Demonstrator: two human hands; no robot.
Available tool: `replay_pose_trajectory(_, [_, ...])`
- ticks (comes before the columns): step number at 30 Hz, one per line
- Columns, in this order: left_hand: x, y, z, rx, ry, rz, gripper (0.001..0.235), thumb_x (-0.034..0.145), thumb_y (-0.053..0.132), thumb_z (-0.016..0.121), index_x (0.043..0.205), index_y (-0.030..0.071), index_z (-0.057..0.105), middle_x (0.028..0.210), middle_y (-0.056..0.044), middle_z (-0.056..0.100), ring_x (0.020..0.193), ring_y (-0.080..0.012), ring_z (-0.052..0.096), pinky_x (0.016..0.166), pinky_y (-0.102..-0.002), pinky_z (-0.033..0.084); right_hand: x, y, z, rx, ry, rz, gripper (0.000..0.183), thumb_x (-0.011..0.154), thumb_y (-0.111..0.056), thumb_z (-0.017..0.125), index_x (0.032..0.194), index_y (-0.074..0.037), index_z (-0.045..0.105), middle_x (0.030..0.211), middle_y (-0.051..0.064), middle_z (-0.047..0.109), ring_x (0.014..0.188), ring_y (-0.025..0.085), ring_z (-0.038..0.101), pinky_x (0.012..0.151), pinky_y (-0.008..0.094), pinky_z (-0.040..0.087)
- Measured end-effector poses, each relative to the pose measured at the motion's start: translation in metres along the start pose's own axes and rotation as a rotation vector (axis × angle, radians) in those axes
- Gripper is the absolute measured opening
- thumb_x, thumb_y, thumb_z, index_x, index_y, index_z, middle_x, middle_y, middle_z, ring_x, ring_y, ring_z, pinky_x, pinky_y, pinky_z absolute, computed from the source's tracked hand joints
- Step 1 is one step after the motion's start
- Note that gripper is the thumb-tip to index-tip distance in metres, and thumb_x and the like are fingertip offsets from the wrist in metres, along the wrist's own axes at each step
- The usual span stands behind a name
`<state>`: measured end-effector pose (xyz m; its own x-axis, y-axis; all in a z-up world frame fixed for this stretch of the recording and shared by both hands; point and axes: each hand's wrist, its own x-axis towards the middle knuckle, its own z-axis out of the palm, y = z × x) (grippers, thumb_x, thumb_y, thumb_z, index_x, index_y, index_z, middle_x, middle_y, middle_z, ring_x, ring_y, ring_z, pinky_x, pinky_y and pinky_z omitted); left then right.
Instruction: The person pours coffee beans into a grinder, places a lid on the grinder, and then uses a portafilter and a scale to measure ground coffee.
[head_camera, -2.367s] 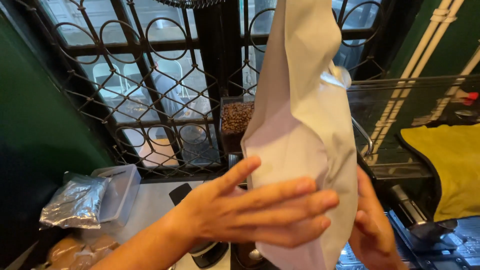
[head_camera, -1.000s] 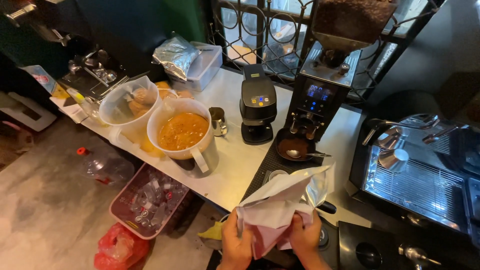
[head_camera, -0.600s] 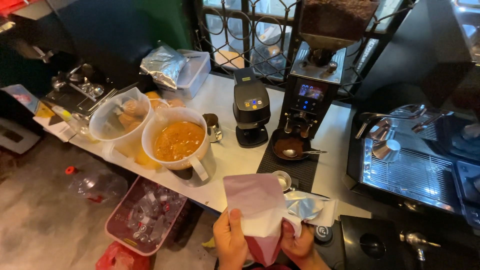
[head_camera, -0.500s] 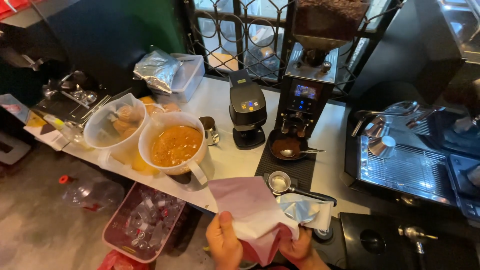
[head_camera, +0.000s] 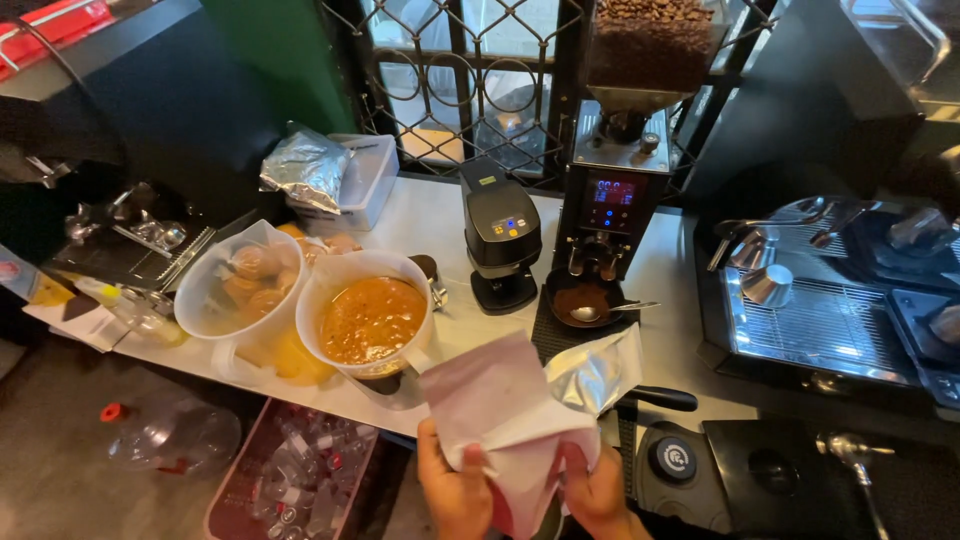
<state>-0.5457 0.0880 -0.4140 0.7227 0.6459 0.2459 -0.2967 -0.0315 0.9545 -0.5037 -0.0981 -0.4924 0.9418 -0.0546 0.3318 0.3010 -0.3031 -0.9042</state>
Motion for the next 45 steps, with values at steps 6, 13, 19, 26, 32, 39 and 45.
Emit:
replay_pose_trajectory(6, [-0.004,-0.046,0.01,0.358,-0.185,-0.074,0.13,0.064,0.09,0.066,0.154,0.0,0.037,0.145,-0.02,0.059,0.138,-0.0275,0.057,0.106,-0.039,0.048,0.053,-0.037,-0.002,-0.223,0.144,0.347,0.056,0.091,-0.044,0.054,0.051,-0.006,0.066,0.043,0.009,0.064,0.049,0.02,0.069,0.048,0.039,0.052])
replay_pose_trajectory(13, [0.102,0.032,0.054,-0.013,-0.049,0.017,0.069,0.085,0.062,0.067,0.124,0.006,0.056,0.108,-0.011,0.069,0.101,-0.02,0.069,0.088,-0.032,0.055,0.142,-0.093,0.021,0.363,-0.013,-0.183,0.071,0.088,-0.026,0.06,0.145,0.005,0.032,0.141,0.019,0.046,0.127,0.026,0.051,0.109,0.039,0.045])
replay_pose_trajectory(19, [0.213,0.101,0.081,0.007,-0.047,0.384,0.055,0.096,0.037,0.053,0.136,0.004,0.036,0.122,-0.011,0.043,0.115,-0.022,0.047,0.103,-0.036,0.038,0.229,-0.143,0.041,0.278,-0.206,-0.146,0.054,0.098,-0.01,0.056,0.15,-0.001,0.047,0.143,0.012,0.059,0.129,0.021,0.06,0.108,0.034,0.051])
replay_pose_trajectory(26, [0.328,0.14,0.082,0.361,-0.117,0.454,0.063,0.1,0.038,0.063,0.154,0.009,0.047,0.143,-0.018,0.052,0.13,-0.0374,0.055,0.104,-0.05,0.048,0.344,-0.154,0.111,0.373,-0.138,-0.124,0.052,0.098,-0.008,0.067,0.149,-0.003,0.054,0.139,0.012,0.066,0.125,0.02,0.063,0.1,0.04,0.057])
replay_pose_trajectory(32, [0.429,0.134,0.08,0.316,-0.215,0.201,0.081,0.095,0.022,0.069,0.164,0.006,0.029,0.152,-0.031,0.045,0.139,-0.0524,0.047,0.107,-0.059,0.05,0.423,-0.175,0.191,0.349,-0.126,-0.022,0.051,0.097,-0.013,0.071,0.144,-0.003,0.058,0.14,0.015,0.065,0.126,0.027,0.065,0.1,0.043,0.058])
replay_pose_trajectory(39, [0.534,0.072,0.076,0.387,-0.334,-0.105,0.085,0.085,0.036,0.071,0.16,0.02,0.035,0.166,0.001,0.041,0.15,-0.0193,0.043,0.12,-0.037,0.036,0.484,-0.162,0.267,0.179,-0.154,0.342,0.055,0.092,-0.016,0.067,0.147,-0.014,0.06,0.144,0.001,0.064,0.13,0.022,0.066,0.109,0.034,0.049])
replay_pose_trajectory(45, [0.564,0.043,0.082,0.499,-0.375,-0.505,0.079,0.085,0.049,0.065,0.158,0.03,0.042,0.161,0.001,0.042,0.146,-0.0216,0.047,0.12,-0.044,0.04,0.492,-0.163,0.307,-0.032,-0.278,0.585,0.05,0.095,-0.033,0.058,0.143,-0.02,0.062,0.128,-0.001,0.067,0.116,0.021,0.07,0.091,0.037,0.05])
